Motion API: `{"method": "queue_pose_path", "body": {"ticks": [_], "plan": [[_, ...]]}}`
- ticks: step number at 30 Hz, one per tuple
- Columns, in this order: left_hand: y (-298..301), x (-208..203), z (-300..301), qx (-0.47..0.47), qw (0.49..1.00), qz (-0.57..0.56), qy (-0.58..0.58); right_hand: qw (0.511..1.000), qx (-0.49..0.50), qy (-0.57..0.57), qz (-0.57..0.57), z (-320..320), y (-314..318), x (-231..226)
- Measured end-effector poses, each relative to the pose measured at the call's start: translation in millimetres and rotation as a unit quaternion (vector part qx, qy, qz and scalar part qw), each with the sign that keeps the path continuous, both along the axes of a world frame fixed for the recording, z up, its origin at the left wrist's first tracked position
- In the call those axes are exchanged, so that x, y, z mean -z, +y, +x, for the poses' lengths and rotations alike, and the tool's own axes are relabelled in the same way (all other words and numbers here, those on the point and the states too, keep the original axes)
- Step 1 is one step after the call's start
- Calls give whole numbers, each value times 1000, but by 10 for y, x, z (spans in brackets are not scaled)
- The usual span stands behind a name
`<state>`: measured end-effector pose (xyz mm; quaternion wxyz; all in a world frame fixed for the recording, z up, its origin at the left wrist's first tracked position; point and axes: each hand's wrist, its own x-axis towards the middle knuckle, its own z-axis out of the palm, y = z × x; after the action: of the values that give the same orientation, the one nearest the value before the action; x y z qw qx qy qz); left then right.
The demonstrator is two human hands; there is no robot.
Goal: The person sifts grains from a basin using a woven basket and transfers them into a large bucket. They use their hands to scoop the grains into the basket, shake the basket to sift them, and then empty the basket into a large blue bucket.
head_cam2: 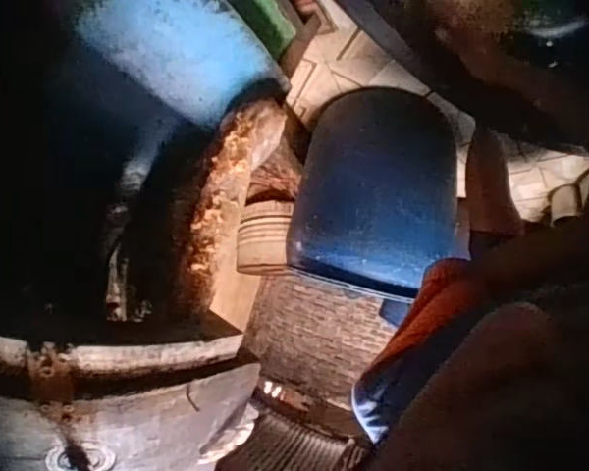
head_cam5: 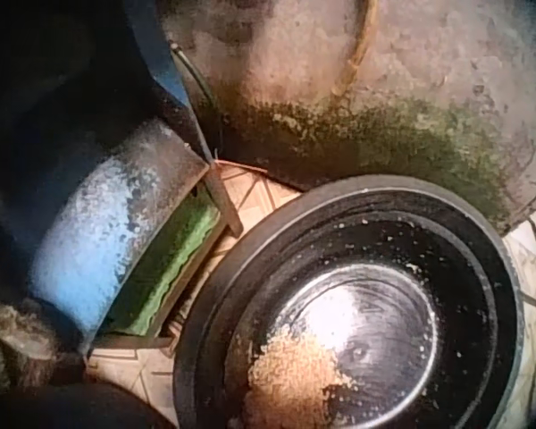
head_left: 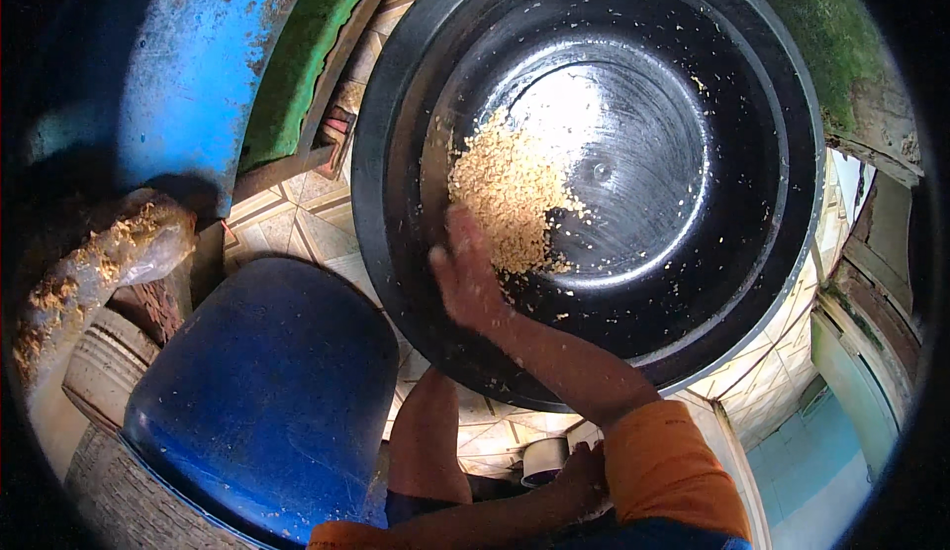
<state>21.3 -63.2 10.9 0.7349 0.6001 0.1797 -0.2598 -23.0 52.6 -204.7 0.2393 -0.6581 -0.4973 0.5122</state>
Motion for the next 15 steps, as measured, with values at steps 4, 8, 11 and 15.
{"method": "queue_pose_path", "body": {"ticks": [4, 8, 11, 15], "plan": [[126, 15, 48, 76, 996, -37, -20, 986, -117, 20, 120, 109, -319, -154], [94, -39, 48, 74, 997, -9, -16, 985, -94, -142, -21, 228, -410, -152], [-45, -17, 35, 61, 998, 1, -16, 975, -174, 64, 124, 254, -497, -274], [-60, -56, 4, 57, 998, 32, -22, 983, -161, -83, 9, 379, -620, -47]]}}
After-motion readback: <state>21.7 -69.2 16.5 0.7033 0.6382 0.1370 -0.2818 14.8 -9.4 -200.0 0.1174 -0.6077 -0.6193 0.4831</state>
